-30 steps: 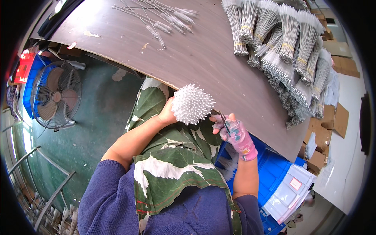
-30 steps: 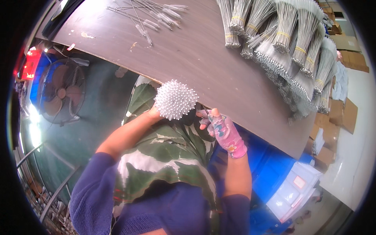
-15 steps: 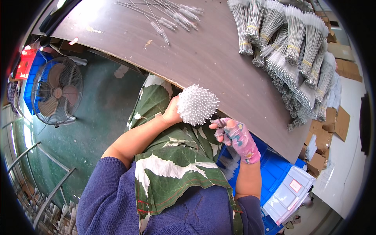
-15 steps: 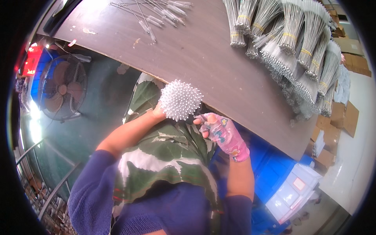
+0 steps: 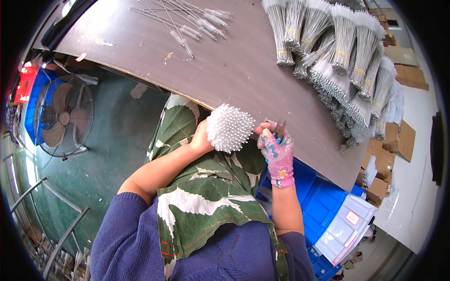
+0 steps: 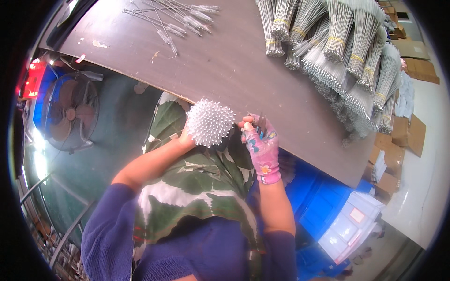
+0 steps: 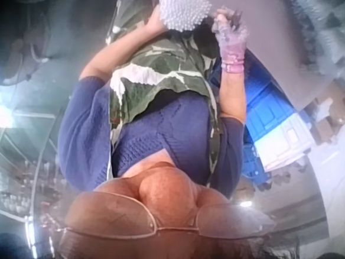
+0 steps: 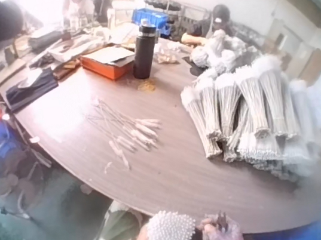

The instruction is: Trimming and organizing bundles of plastic brush bristles at a manufacturing workstation using pliers.

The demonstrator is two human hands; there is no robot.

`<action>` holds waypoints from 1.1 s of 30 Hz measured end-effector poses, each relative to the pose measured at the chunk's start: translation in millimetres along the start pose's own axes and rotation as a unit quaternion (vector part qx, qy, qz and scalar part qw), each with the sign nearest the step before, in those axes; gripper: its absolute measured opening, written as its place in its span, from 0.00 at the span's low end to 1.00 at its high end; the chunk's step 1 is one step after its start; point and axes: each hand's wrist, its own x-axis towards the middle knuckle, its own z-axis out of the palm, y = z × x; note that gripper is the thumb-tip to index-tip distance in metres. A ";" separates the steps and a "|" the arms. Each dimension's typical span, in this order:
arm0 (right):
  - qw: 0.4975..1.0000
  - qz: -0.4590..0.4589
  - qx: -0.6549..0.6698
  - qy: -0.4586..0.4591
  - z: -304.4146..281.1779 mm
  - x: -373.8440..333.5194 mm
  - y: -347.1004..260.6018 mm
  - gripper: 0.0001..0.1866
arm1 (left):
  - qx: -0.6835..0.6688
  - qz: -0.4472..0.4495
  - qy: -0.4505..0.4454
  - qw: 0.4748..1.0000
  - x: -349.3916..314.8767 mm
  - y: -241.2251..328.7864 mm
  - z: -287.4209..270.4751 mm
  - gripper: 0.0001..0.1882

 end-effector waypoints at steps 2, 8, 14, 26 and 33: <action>0.999 0.005 0.039 0.002 4.1 5.6 2.4 0.10 | 0.072 -0.031 -0.029 0.996 0.9 0.6 -0.9 0.17; 0.998 -0.047 -0.048 -0.021 2.6 -1.9 -15.4 0.08 | -0.083 -0.038 0.016 0.996 -7.4 -12.1 5.6 0.18; 0.944 -0.205 -0.218 -0.138 11.8 -11.9 -28.3 0.10 | 0.163 0.035 0.007 0.986 -6.9 15.6 1.2 0.22; 0.791 -0.318 -0.482 -0.200 26.9 -3.7 -46.5 0.18 | 0.166 0.025 0.007 0.986 -2.1 60.7 2.8 0.26; 0.661 -0.287 -0.675 -0.159 53.9 -21.8 -74.4 0.18 | 0.106 -0.075 0.082 0.988 -9.1 79.2 15.2 0.24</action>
